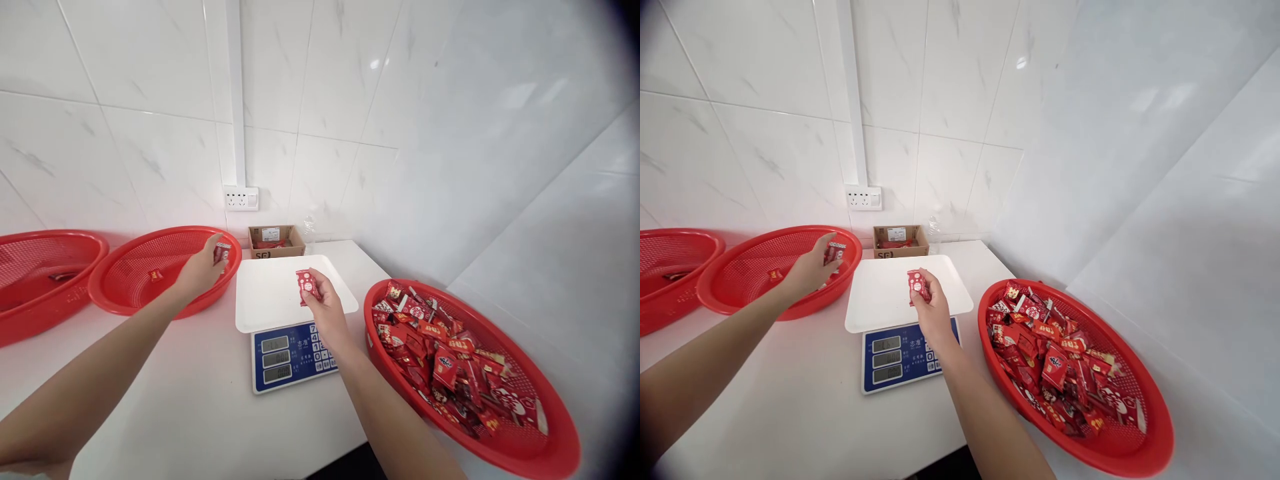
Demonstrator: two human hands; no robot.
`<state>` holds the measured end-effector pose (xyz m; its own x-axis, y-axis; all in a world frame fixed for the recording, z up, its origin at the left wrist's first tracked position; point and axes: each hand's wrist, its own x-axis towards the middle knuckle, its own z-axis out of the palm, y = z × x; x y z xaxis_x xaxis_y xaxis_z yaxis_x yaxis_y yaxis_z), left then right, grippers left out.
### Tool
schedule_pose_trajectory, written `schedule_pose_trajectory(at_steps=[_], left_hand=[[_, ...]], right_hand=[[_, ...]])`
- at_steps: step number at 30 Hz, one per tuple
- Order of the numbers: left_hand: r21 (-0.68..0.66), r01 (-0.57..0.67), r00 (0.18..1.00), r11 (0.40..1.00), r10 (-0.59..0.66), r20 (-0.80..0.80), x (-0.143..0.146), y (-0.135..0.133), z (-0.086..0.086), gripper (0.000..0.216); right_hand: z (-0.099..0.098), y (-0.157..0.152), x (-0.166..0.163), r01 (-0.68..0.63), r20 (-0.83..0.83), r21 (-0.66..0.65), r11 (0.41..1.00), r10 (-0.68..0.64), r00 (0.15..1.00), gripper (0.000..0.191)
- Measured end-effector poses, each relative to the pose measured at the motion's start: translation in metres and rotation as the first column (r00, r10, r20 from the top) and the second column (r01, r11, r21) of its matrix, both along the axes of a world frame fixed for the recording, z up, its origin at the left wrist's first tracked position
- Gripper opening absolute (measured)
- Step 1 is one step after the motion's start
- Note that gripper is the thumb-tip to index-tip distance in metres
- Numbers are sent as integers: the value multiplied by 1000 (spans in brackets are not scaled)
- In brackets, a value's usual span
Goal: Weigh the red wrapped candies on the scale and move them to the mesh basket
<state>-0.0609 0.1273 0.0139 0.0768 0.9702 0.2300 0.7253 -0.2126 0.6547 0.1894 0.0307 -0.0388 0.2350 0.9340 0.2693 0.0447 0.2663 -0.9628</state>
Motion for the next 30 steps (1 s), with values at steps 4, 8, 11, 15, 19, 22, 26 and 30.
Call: schedule_pose_trajectory(at_steps=[4, 8, 11, 15, 19, 22, 26, 30], left_hand=[[-19, 46, 998, 999, -47, -50, -10, 3, -3, 47], [-103, 304, 952, 947, -296, 83, 30, -23, -7, 34], [-111, 514, 841, 850, -475, 259, 66, -49, -6, 35], [-21, 575, 729, 818, -500, 467, 90, -75, 0, 38], [54, 585, 629, 809, -495, 600, 93, -93, 14, 35], [60, 646, 555, 761, -523, 647, 93, -109, 24, 38], [135, 679, 477, 721, -574, 665, 93, -128, 31, 40], [208, 662, 460, 720, -609, 647, 92, -135, 31, 43]], right_hand=[[-1, 1, -1, -22, -40, -3, 1000, 22, 999, 57], [0, -3, -11, -110, -49, 4, 994, 110, 993, 69], [3, -12, -17, -179, -28, 23, 984, 180, 983, 72], [16, -29, -13, -172, -13, 28, 985, 172, 985, 68], [36, -51, -3, -188, 43, -6, 982, 188, 981, 33], [51, -69, 0, -223, 85, 13, 975, 221, 971, 43], [65, -90, -1, -230, 158, 148, 962, 207, 966, 51], [71, -100, -1, -235, 174, 211, 949, 201, 964, 48]])
